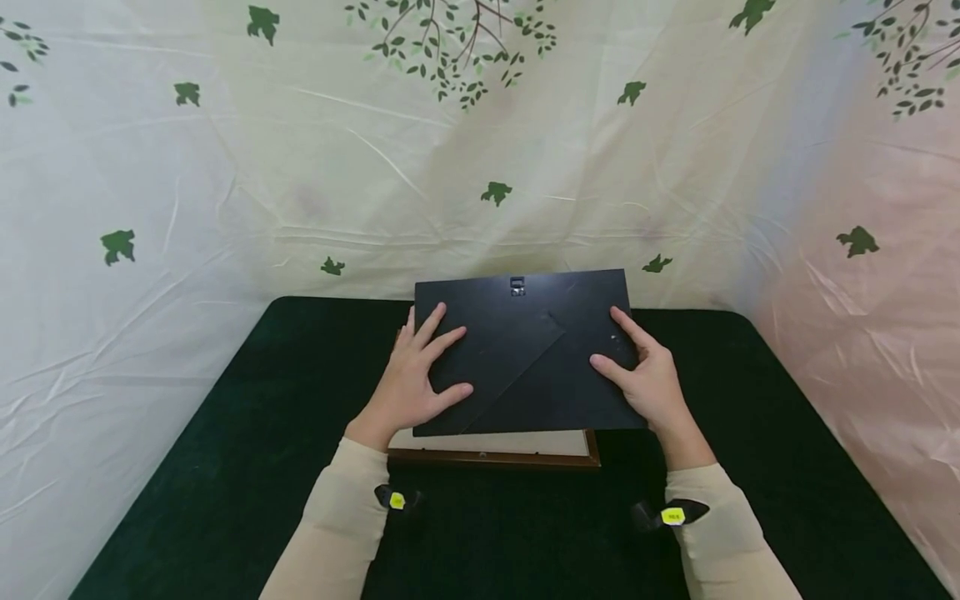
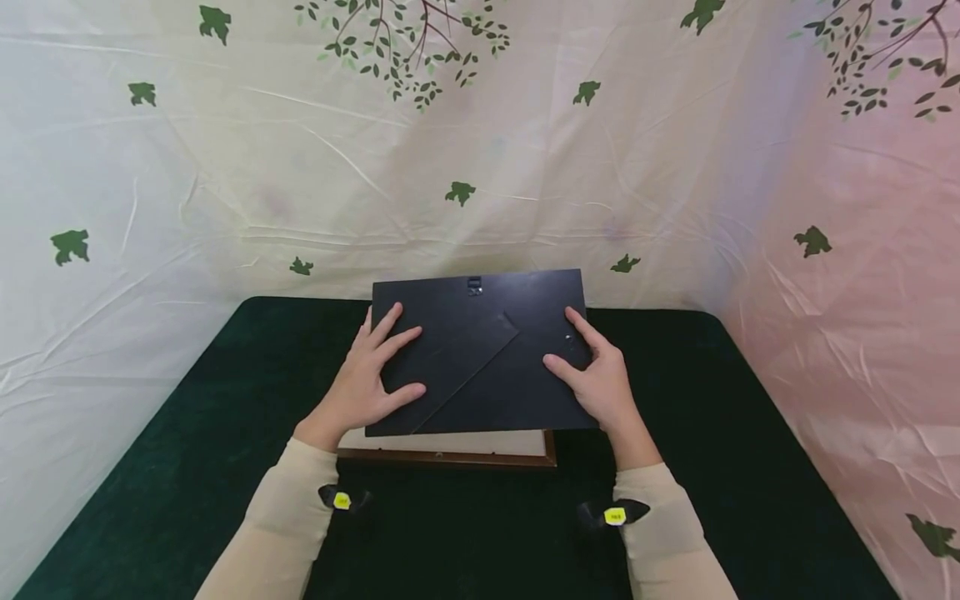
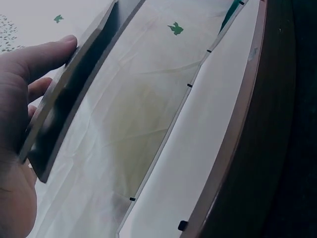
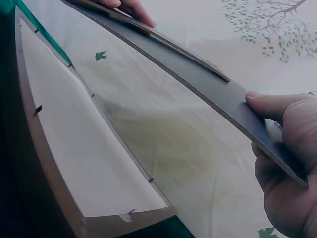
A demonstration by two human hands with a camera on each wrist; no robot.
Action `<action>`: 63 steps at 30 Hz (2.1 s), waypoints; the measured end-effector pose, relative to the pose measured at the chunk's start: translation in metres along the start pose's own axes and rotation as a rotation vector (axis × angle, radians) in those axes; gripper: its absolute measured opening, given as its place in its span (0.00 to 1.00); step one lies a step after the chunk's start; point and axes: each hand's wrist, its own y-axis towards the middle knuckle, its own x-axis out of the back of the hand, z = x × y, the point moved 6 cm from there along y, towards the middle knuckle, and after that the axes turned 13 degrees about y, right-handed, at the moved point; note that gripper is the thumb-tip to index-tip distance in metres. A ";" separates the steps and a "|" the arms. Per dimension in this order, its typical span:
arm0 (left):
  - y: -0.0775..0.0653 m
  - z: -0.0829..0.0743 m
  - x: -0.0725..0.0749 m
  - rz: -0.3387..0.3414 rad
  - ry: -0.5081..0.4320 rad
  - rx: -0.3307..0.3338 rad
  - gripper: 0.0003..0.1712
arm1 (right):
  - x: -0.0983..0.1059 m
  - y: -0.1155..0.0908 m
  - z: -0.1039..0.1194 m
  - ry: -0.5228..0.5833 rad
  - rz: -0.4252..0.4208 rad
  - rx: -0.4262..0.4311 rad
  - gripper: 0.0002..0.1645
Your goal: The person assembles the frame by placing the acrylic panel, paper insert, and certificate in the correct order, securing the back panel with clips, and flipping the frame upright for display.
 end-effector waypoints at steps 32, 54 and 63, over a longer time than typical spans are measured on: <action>-0.023 0.054 -0.026 0.388 0.021 0.297 0.51 | -0.038 -0.005 -0.053 0.062 -0.080 -0.167 0.44; -0.026 0.061 -0.026 0.397 -0.012 0.327 0.51 | -0.056 -0.011 -0.061 -0.028 -0.056 -0.178 0.43; -0.028 0.058 -0.023 0.402 -0.038 0.347 0.50 | -0.059 -0.013 -0.066 -0.178 -0.057 -0.178 0.54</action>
